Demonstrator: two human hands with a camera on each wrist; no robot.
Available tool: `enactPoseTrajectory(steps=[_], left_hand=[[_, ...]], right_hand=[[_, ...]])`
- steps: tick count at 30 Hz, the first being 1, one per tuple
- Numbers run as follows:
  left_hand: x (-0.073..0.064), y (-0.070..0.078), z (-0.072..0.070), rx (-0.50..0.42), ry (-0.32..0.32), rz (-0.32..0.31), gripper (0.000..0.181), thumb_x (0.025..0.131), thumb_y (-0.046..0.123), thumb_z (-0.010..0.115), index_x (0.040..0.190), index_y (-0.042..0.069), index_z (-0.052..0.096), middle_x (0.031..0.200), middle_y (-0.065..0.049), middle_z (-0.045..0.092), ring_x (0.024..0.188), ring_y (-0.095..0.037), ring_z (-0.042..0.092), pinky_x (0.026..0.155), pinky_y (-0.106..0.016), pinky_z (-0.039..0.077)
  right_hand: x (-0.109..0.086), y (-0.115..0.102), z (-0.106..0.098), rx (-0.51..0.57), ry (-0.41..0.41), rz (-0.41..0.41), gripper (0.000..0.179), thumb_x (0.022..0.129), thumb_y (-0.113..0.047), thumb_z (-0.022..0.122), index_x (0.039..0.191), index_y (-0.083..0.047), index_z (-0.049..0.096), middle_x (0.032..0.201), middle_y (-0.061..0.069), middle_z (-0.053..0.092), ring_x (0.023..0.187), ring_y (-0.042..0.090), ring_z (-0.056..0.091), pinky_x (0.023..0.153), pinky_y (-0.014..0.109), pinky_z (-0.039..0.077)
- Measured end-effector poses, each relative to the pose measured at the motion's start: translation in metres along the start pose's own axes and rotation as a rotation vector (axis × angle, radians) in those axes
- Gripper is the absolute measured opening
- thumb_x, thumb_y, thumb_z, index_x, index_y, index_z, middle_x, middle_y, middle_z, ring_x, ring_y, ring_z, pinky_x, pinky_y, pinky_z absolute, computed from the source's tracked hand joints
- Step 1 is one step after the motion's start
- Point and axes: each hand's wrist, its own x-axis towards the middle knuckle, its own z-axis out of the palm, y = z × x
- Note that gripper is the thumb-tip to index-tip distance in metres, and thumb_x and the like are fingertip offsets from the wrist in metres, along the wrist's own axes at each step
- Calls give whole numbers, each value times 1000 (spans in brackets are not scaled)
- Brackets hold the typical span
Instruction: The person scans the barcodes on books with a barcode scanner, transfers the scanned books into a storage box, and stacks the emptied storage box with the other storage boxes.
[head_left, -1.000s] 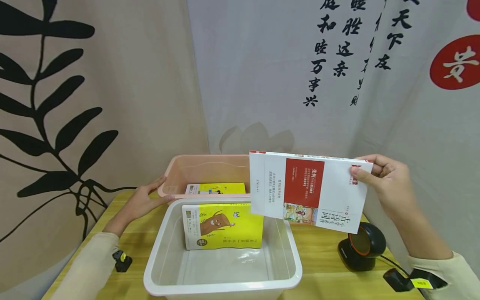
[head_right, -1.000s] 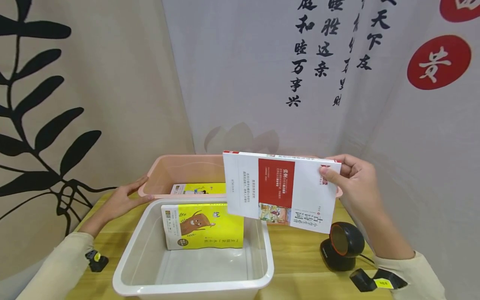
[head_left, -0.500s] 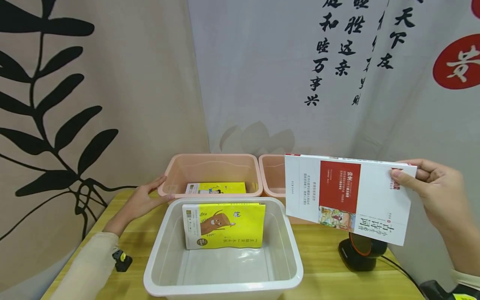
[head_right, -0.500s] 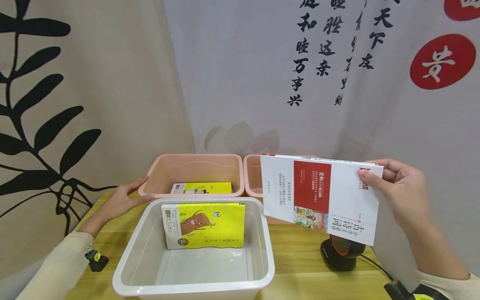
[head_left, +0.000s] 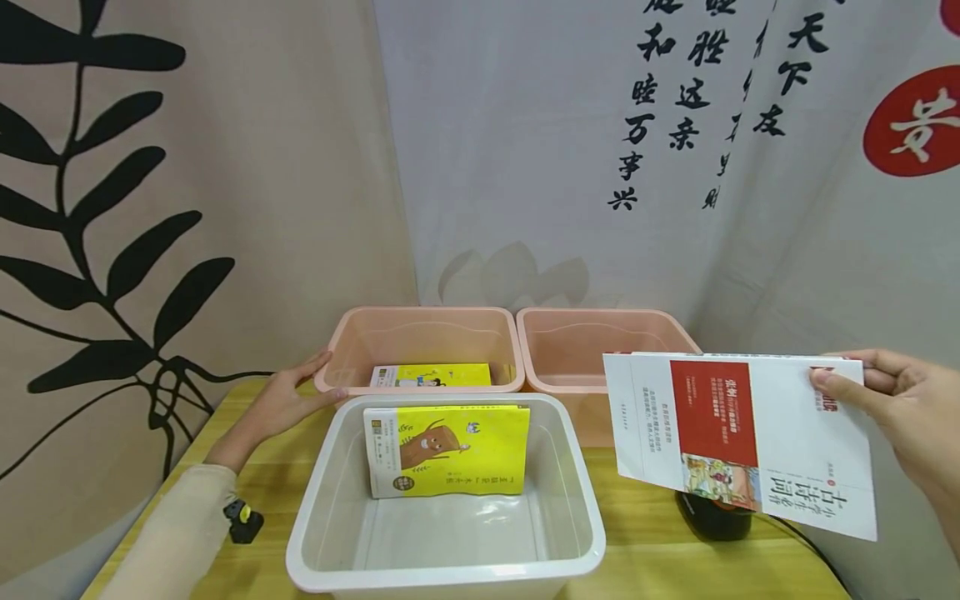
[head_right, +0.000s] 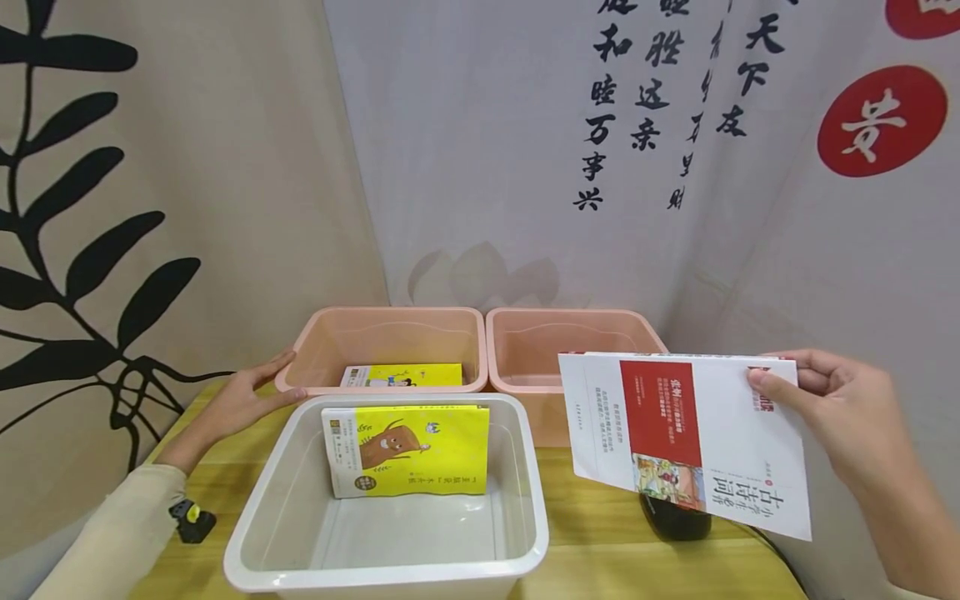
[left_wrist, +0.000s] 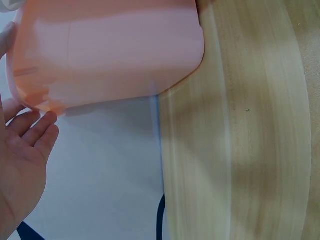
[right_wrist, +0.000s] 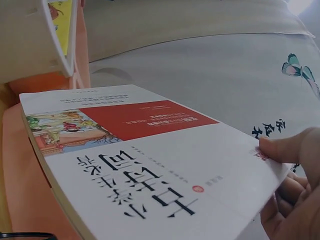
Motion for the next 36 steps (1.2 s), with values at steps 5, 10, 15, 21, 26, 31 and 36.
enactPoseTrajectory(steps=[5,10,15,21,26,31,36], left_hand=[[-1,1,0,7,1,1,97,92,60,68,161,6,25,168,-17,19,150,-51,24,114,-72,28],[-2,2,-1,3,2,1,97,92,59,68,161,6,25,168,-17,20,150,-51,24,113,-72,28],[-2,3,-1,-1,2,1,98,92,59,68,161,5,25,168,-18,19,150,-51,24,114,-72,28],[-2,4,-1,-3,-5,-5,98,92,60,68,162,6,24,169,-17,18,150,-51,24,113,-73,28],[-1,1,-1,-9,6,17,96,93,57,69,162,7,25,169,-13,19,151,-49,24,115,-71,27],[-1,0,-1,-15,11,35,94,93,55,70,161,6,26,169,-14,21,151,-48,24,115,-70,28],[-2,1,-1,-7,12,35,94,93,56,69,161,6,27,168,-15,21,151,-49,24,115,-70,28]], right_hand=[[-8,5,-1,-53,-15,74,35,94,1,70,92,-35,70,77,-23,73,51,10,66,45,21,50],[-17,13,1,-128,-13,144,31,94,-8,74,88,-38,69,73,-26,70,50,12,65,43,23,51],[-26,23,3,-171,-19,195,23,94,-15,76,85,-35,70,72,-27,70,50,15,67,43,25,53],[-35,35,6,-228,-49,264,13,93,-24,77,85,-33,72,69,-23,70,53,18,67,44,28,54],[-40,43,7,-242,-87,307,7,94,-29,77,88,-26,74,70,-18,73,55,18,68,45,30,54],[-43,51,7,-280,-103,334,17,93,-36,77,92,-19,75,72,-15,74,58,16,68,46,31,52],[-44,52,8,-324,-97,344,29,91,-39,78,95,-10,76,71,-14,74,58,14,67,47,30,49]])
